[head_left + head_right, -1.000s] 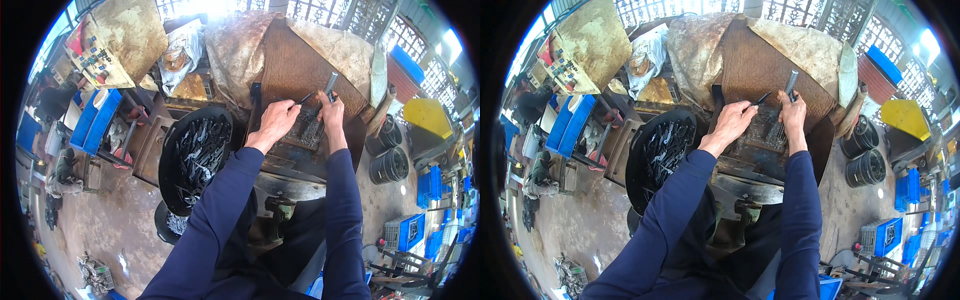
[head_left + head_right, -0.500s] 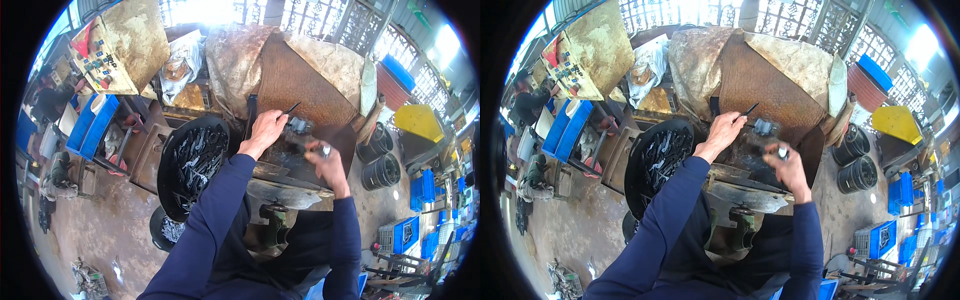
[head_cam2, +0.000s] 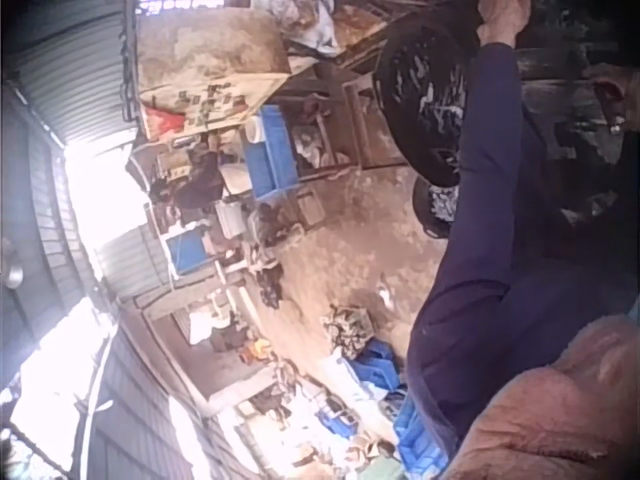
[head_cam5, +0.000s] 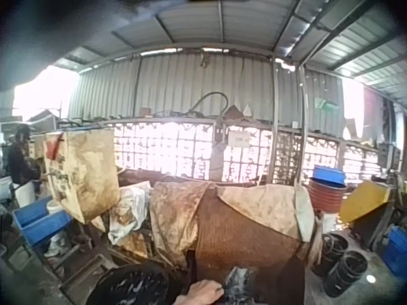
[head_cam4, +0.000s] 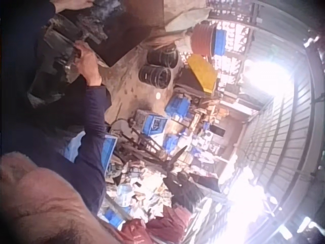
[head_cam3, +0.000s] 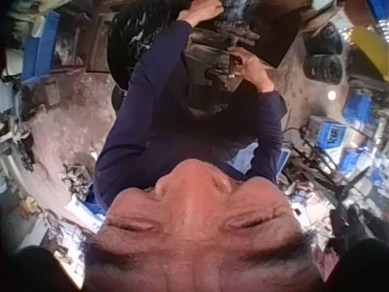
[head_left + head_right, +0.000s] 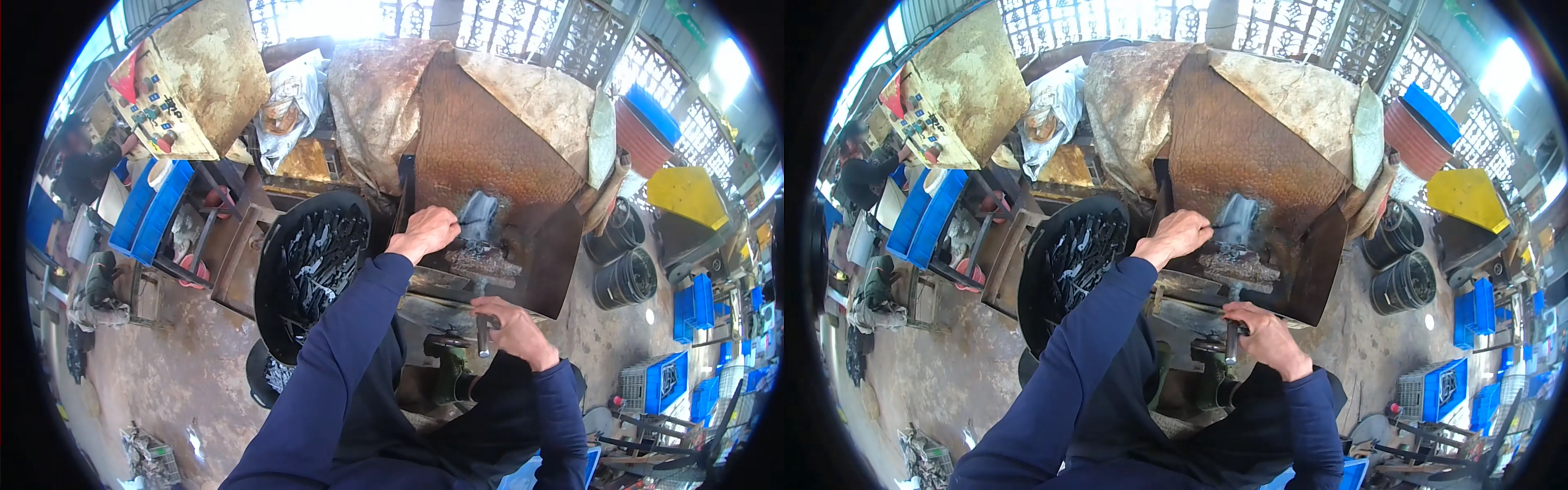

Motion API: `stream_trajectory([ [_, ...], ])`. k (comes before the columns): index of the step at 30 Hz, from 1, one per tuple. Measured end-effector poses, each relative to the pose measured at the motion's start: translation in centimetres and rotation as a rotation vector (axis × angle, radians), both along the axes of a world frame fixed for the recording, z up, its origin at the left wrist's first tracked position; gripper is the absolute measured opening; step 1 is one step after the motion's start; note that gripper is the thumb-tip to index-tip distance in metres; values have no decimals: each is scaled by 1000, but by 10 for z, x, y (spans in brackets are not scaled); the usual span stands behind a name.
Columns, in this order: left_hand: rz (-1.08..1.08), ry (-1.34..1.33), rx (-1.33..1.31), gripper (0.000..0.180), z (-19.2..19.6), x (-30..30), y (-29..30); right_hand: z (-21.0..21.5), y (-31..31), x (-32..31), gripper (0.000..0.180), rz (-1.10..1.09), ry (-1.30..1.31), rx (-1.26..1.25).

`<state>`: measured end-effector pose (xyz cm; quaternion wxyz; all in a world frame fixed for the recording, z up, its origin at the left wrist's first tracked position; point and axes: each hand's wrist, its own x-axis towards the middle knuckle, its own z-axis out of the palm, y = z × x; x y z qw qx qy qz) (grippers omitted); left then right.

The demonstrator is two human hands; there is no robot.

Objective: The person takes metal pieces from a basin, grinds them against a grinding machine, and places them into a container by hand.

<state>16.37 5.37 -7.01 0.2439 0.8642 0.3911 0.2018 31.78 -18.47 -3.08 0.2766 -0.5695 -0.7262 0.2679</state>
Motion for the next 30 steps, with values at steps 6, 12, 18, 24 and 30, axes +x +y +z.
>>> stream_trajectory([
  [6, -180, 205, -155, 19, -5, 1, 6, 15, 13, 21, 25, -111, 269, -174],
  [12, -177, 0, 65, 20, -38, 3, 7, 31, 38, 18, 16, -598, 775, -246],
  [18, -87, -159, -20, 23, 4, 15, -12, 19, 61, 18, 15, -745, 1126, -57],
  [24, -240, -323, -458, 24, 56, 22, -46, 12, 78, 4, 17, -723, 1351, 99],
  [30, -351, -492, -728, 24, 61, 24, -56, 16, 82, 2, 17, -655, 1311, 200],
])
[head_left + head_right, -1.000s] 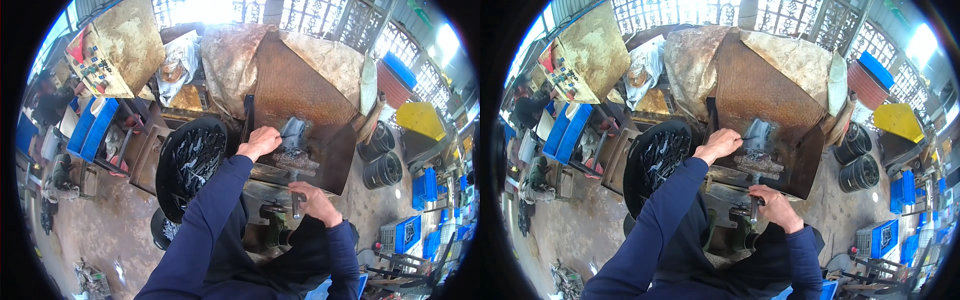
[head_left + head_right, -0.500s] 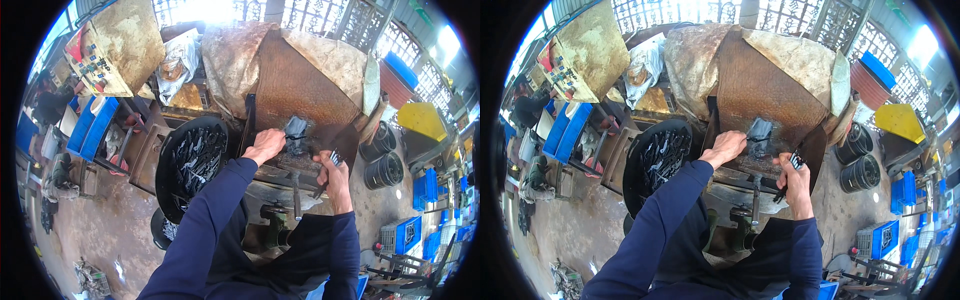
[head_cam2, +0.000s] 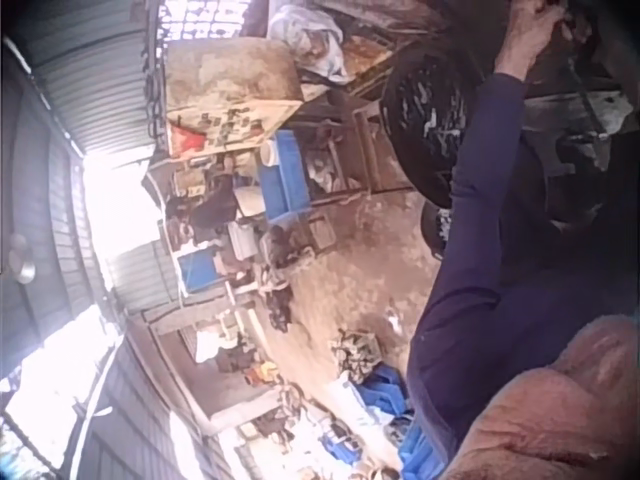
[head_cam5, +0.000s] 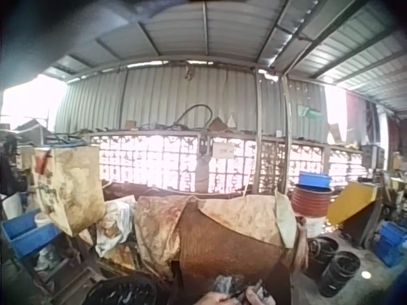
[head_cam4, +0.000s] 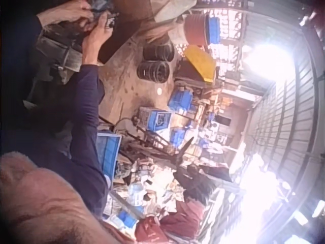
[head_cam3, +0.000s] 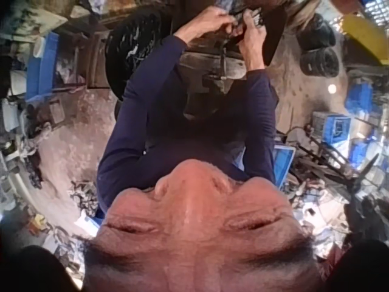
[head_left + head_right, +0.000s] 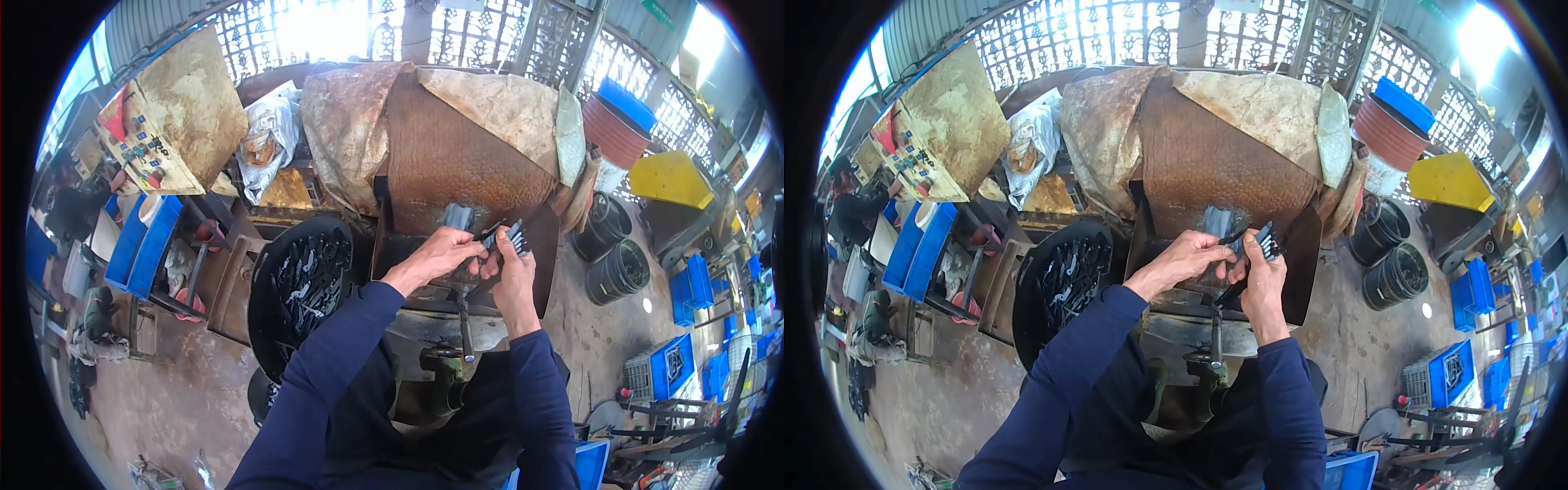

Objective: The person takes metal pieces from a basin, grinds them against a grinding machine, and places them into a container by hand.

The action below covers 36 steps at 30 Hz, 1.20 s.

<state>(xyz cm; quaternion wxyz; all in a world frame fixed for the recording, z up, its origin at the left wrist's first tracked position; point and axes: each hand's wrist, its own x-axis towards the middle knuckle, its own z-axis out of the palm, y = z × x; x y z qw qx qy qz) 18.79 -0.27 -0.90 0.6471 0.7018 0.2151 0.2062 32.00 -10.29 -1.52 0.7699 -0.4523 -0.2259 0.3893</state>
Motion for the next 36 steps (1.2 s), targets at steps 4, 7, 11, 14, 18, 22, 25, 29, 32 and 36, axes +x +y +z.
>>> stream_trajectory([
  [4, 22, 21, -63, 24, 2, -3, 1, 1, -4, 1, 17, 20, -40, -16],
  [7, 85, 76, 26, 24, -5, -7, 15, 11, -9, 1, 18, -33, 2, -32],
  [11, 208, 196, 227, 26, -37, -10, 45, 7, -23, 13, 19, -11, 66, -99],
  [14, 302, 288, 323, 32, -63, -13, 60, 2, -37, 23, 21, 42, 134, -82],
  [18, 208, 448, 434, 26, -87, -10, 70, 5, -47, 28, 22, -7, 228, -151],
  [22, 123, 371, 548, 28, -106, -7, 68, 2, -52, 31, 21, -39, 325, -214],
  [25, 37, 410, 597, 32, -103, -5, 71, -3, -52, 35, 20, -34, 355, -229],
  [29, 8, 422, 666, 31, -95, -2, 70, -17, -52, 42, 19, 42, 344, -198],
  [32, 12, 477, 733, 30, -85, -4, 58, -19, -55, 40, 18, 164, 320, -145],
  [36, 43, 508, 786, 29, -69, -7, 51, -9, -64, 30, 10, 136, 100, -199],
])
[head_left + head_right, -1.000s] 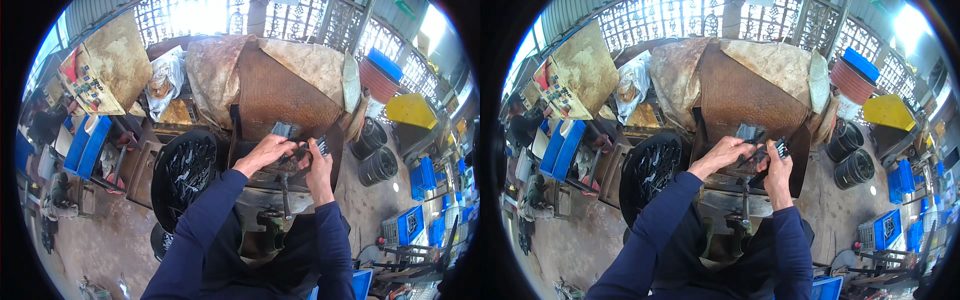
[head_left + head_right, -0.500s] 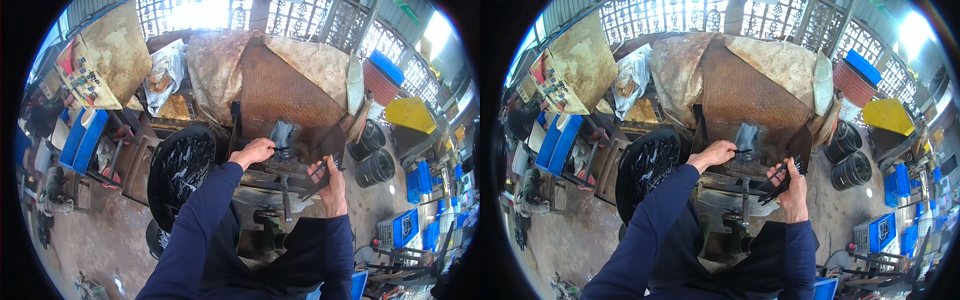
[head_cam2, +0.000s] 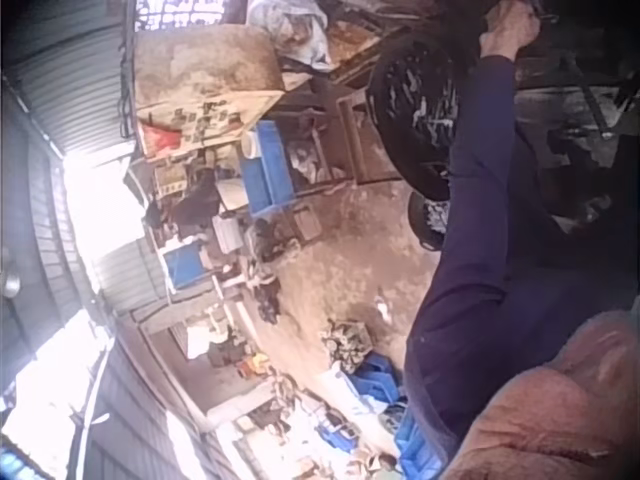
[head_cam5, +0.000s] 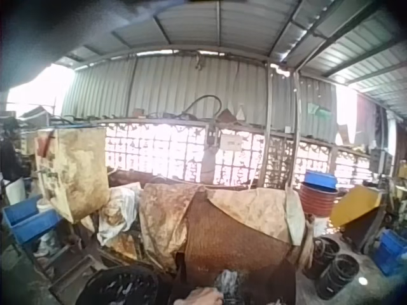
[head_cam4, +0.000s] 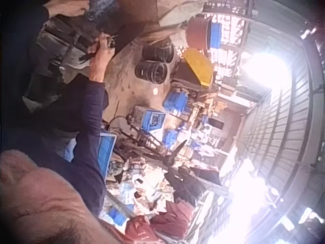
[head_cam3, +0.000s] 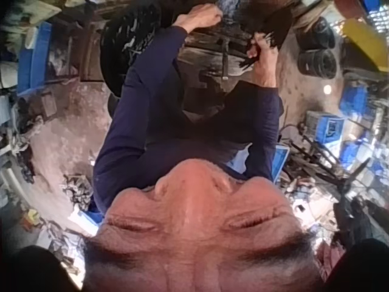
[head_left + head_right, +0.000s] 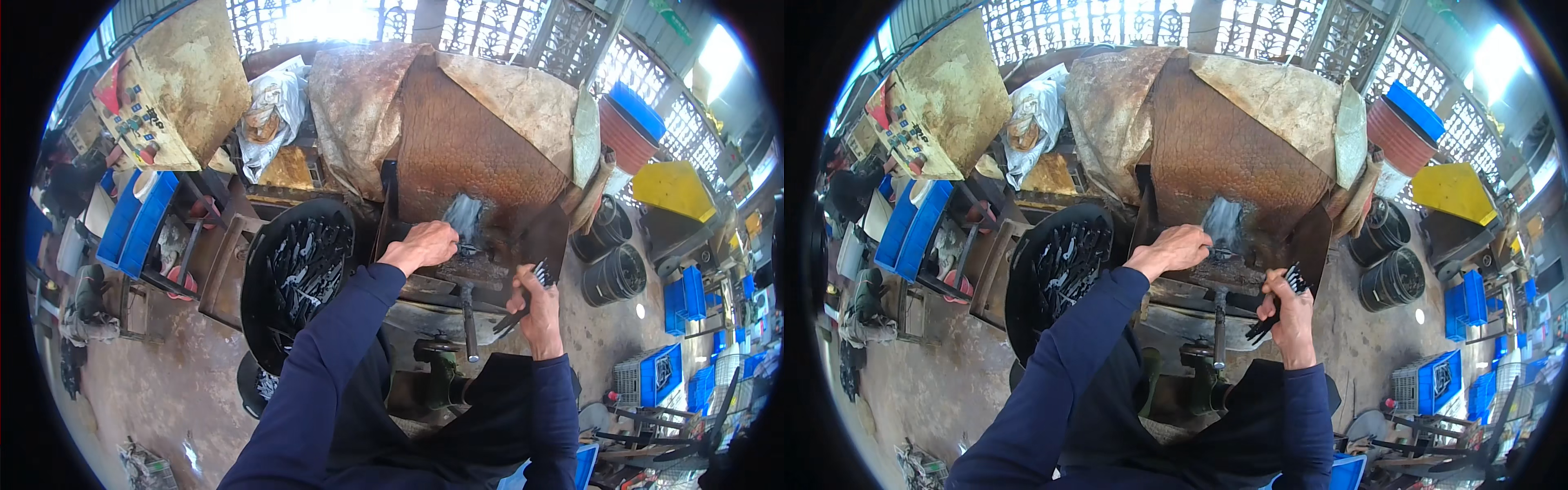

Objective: The person takes metal pieces from a basin, grinds them against a grinding machine, and places them into a container by hand.

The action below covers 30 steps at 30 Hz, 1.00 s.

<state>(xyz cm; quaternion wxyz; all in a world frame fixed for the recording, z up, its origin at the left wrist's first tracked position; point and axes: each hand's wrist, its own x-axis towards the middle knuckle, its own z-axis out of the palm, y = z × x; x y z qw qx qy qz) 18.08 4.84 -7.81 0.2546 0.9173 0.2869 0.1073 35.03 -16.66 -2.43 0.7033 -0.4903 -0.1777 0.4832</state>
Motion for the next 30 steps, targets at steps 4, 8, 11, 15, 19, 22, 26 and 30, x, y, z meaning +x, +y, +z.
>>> stream_trajectory([
  [4, 71, 7, 5, 31, 9, -6, 3, -2, -14, -14, 10, 116, -382, -152],
  [8, 204, 34, -32, 35, 14, -18, 5, -23, -31, -23, 25, 370, -942, -172],
  [11, 292, 59, -71, 37, 20, -28, 8, -29, -39, -39, 39, 505, -1412, 274],
  [15, 371, 85, -124, 38, 23, -30, 7, -29, -41, -44, 42, 553, -1343, 110],
  [19, 402, 41, -134, 38, 26, -24, 4, -23, -42, -44, 39, 492, -1329, 101],
  [22, 433, -26, -147, 38, 22, -25, 13, -14, -27, -50, 35, 312, -1282, 178],
  [26, 530, -366, -25, 34, 22, -27, 23, 14, 9, -63, 23, 140, -902, 15],
  [30, 259, -822, -646, 30, 97, -11, -18, 20, 56, -41, 22, -68, -653, 43],
])
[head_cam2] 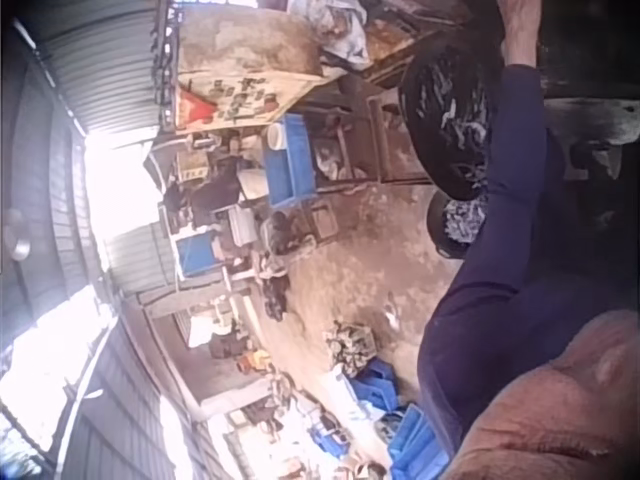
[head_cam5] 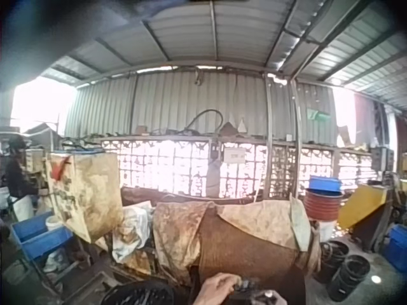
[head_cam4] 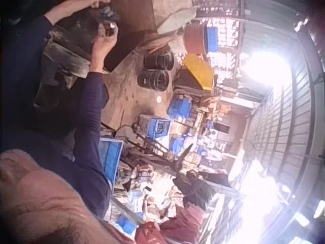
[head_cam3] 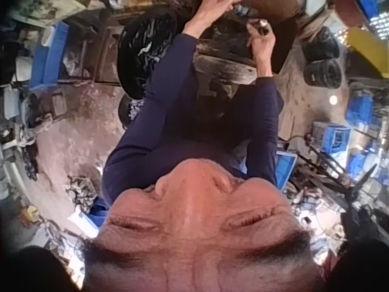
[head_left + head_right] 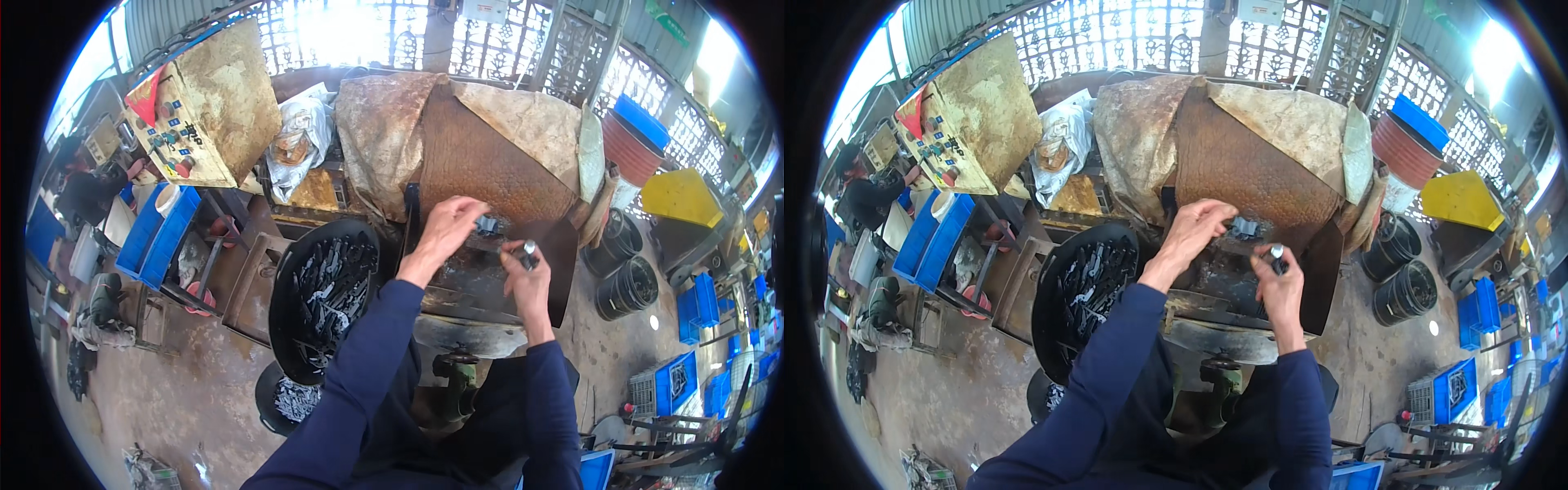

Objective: The person takes metal pieces from a basin, grinds them against a grinding machine, and places them into a container by hand.

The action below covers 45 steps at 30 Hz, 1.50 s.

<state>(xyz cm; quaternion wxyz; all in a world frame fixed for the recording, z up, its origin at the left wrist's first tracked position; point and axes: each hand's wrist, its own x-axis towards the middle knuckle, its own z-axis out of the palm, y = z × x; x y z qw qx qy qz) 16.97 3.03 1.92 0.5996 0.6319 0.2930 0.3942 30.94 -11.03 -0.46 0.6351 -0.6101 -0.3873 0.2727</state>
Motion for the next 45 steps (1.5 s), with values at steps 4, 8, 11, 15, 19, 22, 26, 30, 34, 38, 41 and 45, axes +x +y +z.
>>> stream_trajectory([
  [4, -367, -344, 147, 17, 75, -38, -54, 18, 54, 15, 15, -39, -109, -47],
  [8, -685, -714, 419, 17, 122, -67, -104, 6, 104, 42, 15, -208, -206, 26],
  [11, -961, -1061, 365, 20, 126, -64, -123, 9, 117, 49, 17, -110, 8, 21],
  [15, -1193, -1281, 270, 20, 140, -53, -137, 6, 130, 53, 23, -81, 5, -7],
  [19, -1351, -1431, 286, 25, 148, -31, -136, 3, 131, 54, 23, -67, 20, -12],
  [22, -1303, -1476, 150, 23, 151, -39, -160, 6, 132, 52, 23, -63, 25, -7],
  [26, -1159, -1505, -181, 20, 147, -44, -183, 4, 132, 56, 25, -74, 23, -10],
  [30, -1259, -1482, -80, 18, 148, -37, -170, 5, 136, 53, 26, -62, 29, 7],
  [34, -1356, -1438, 74, 18, 149, -32, -160, 3, 133, 54, 26, -74, 28, -12],
  [38, -1258, -1413, 32, 18, 137, -37, -167, 6, 135, 58, 26, -73, 27, -17],
  [41, -1118, -1367, 33, 20, 125, -40, -174, 5, 137, 58, 26, -66, 35, -9],
  [45, -1082, -1421, 57, 28, 129, -39, -179, 6, 134, 54, 26, -59, 49, 4],
])
